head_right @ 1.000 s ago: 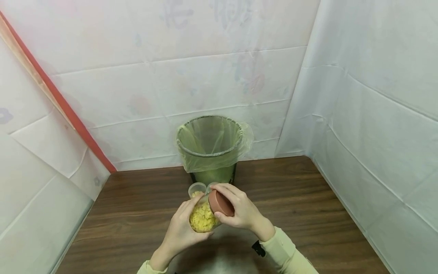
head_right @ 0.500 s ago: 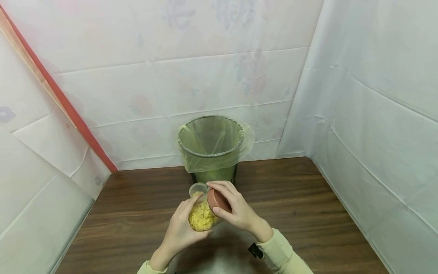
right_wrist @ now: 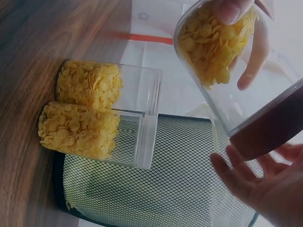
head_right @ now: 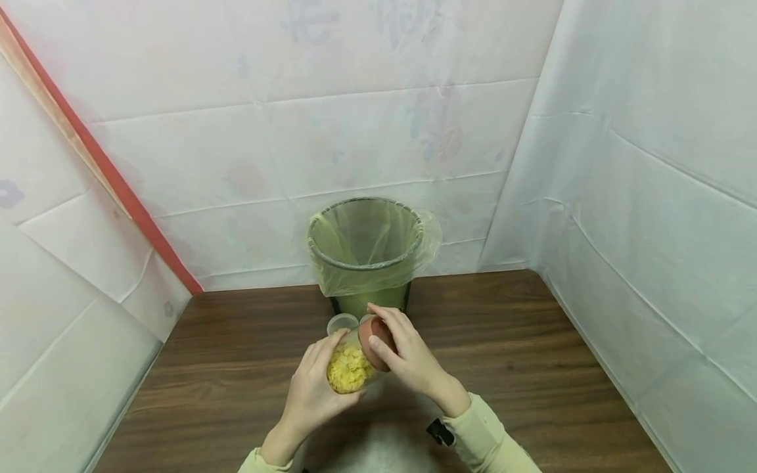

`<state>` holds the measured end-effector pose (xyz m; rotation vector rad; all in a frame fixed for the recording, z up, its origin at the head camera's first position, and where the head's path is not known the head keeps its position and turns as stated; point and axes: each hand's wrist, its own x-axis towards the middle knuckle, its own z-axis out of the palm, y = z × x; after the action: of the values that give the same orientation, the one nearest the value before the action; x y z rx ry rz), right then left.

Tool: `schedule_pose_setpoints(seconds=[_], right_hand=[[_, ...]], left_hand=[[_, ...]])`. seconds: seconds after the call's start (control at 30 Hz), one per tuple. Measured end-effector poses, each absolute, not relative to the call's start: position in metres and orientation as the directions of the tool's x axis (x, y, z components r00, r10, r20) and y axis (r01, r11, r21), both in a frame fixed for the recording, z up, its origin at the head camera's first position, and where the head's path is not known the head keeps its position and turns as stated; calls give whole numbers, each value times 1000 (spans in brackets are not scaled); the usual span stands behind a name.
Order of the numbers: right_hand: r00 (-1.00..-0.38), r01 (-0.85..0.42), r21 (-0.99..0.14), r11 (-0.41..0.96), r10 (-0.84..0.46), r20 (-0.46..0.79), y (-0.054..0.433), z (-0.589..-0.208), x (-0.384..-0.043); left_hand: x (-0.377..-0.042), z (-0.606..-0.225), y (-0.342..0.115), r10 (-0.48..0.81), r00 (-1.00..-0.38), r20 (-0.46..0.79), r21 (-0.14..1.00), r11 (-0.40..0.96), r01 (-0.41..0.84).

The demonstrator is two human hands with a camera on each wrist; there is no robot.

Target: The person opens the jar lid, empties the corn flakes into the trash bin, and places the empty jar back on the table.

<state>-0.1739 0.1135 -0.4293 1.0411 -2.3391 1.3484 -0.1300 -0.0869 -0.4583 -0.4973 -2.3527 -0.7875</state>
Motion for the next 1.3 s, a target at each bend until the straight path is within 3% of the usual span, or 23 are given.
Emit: schedule_pose_setpoints(seconds=[0.4, 0.63, 0.93, 1.3], right_hand=[[-874, -475, -742, 473, -351, 336, 113, -428, -170], [-916, -385, -767, 514, -315, 249, 111, -423, -168], [-900, -407, -801, 440, -341, 271, 114, -422, -167], [-790, -583, -764, 277, -416, 452, 117, -425, -169]], left_hand=[[-132, -461, -87, 146, -716, 683, 343, 801, 490], [-134, -463, -88, 138, -712, 689, 323, 821, 471], [-132, -463, -89, 138, -710, 691, 335, 809, 484], [-130, -461, -90, 136, -751, 646, 423, 755, 501]])
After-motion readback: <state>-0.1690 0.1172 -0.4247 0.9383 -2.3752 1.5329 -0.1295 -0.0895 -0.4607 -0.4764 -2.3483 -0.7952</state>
